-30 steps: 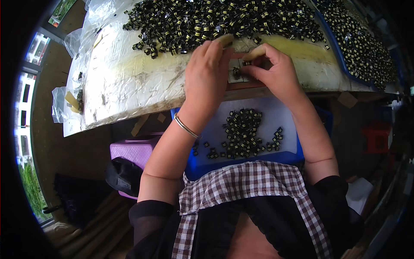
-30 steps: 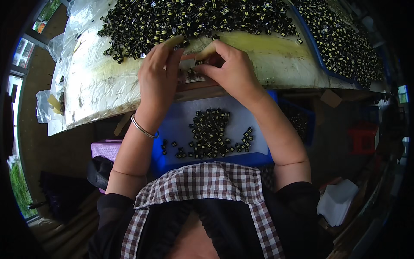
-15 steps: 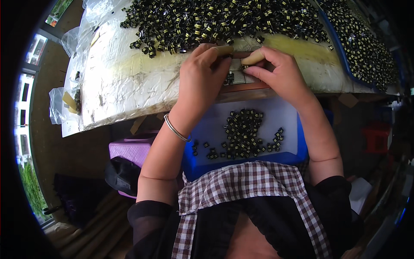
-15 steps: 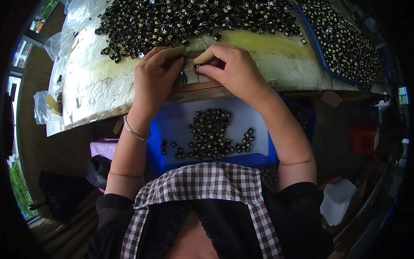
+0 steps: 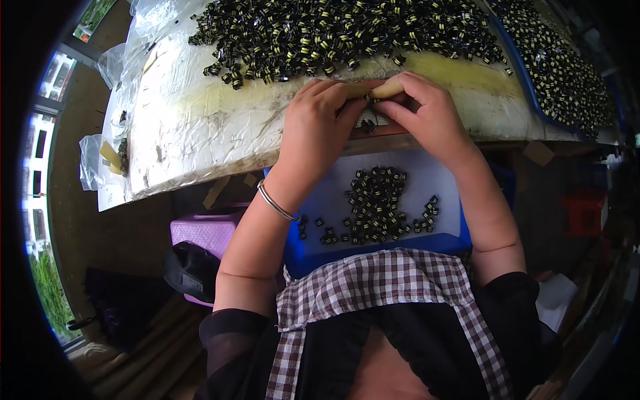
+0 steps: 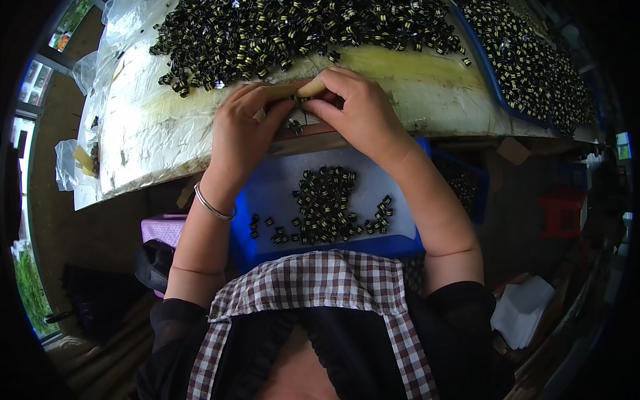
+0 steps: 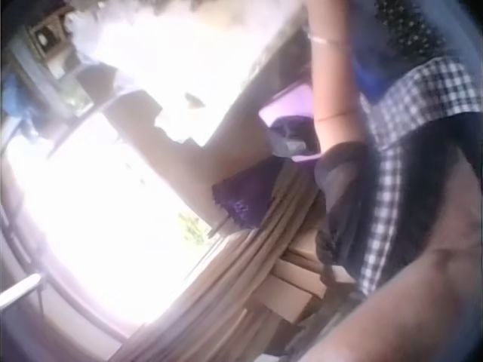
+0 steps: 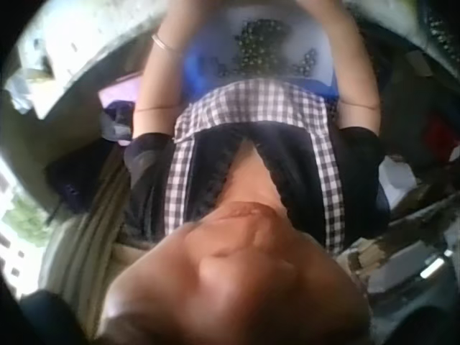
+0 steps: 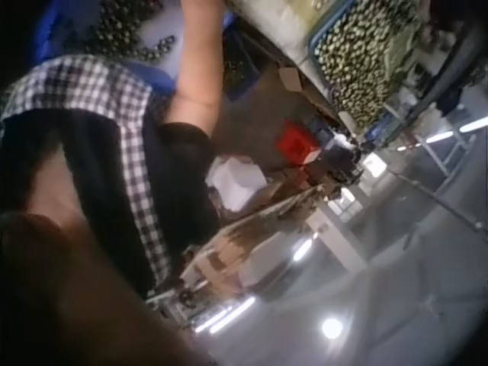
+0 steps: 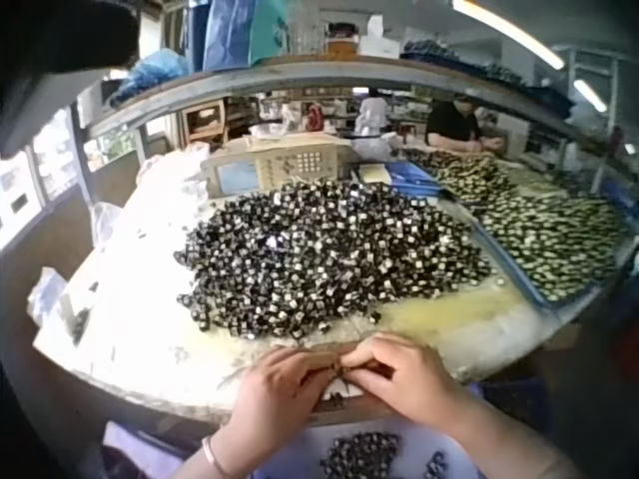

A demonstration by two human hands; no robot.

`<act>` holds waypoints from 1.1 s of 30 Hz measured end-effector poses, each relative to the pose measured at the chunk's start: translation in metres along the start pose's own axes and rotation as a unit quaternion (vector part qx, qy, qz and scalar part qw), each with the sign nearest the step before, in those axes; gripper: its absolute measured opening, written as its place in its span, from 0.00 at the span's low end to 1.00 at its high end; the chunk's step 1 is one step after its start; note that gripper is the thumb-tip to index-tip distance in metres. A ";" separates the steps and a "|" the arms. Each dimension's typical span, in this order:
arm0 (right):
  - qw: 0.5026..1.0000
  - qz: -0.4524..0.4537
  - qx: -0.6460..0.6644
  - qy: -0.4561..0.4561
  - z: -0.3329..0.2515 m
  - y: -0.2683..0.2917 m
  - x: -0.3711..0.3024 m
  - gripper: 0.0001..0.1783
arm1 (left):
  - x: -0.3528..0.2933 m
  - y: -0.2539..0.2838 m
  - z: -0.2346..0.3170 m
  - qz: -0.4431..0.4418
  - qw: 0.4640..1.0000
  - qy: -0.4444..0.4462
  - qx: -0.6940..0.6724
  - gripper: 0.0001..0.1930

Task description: Manually sorting and placing small electronic components into an assembly tray grid.

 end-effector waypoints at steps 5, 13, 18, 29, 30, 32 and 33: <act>1.000 -0.013 -0.003 0.010 0.002 0.000 0.002 0.07 | -0.001 -0.001 -0.001 -0.001 1.000 0.009 -0.008 0.09; 0.987 0.156 -0.045 0.005 0.002 0.026 0.017 0.05 | 0.001 -0.012 0.002 -0.027 0.998 -0.007 -0.054 0.06; 0.967 0.125 -0.222 -0.016 0.018 0.020 0.027 0.07 | -0.001 -0.016 0.003 -0.026 0.999 -0.013 -0.013 0.07; 0.999 0.031 -0.005 0.006 0.009 0.004 0.002 0.07 | -0.003 -0.005 -0.003 0.037 0.998 0.048 -0.006 0.05; 0.997 -0.011 -0.069 0.044 0.000 0.004 0.005 0.07 | 0.004 -0.002 -0.009 0.054 0.994 0.073 0.067 0.04; 0.988 -0.047 0.048 -0.137 -0.012 0.004 0.008 0.06 | 0.009 0.000 -0.014 0.071 0.982 0.097 0.143 0.04; 0.994 -0.063 -0.004 -0.090 -0.013 0.005 0.010 0.07 | 0.009 0.000 -0.014 0.070 0.979 0.085 0.174 0.04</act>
Point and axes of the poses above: each hand's wrist, its own x-axis towards the middle knuckle, its own y-axis out of the back of the hand, z = x × y, the point moved 3 cm from there along x, towards the middle knuckle, and after that the axes turned 3 degrees about -z, right-handed, at the moved point
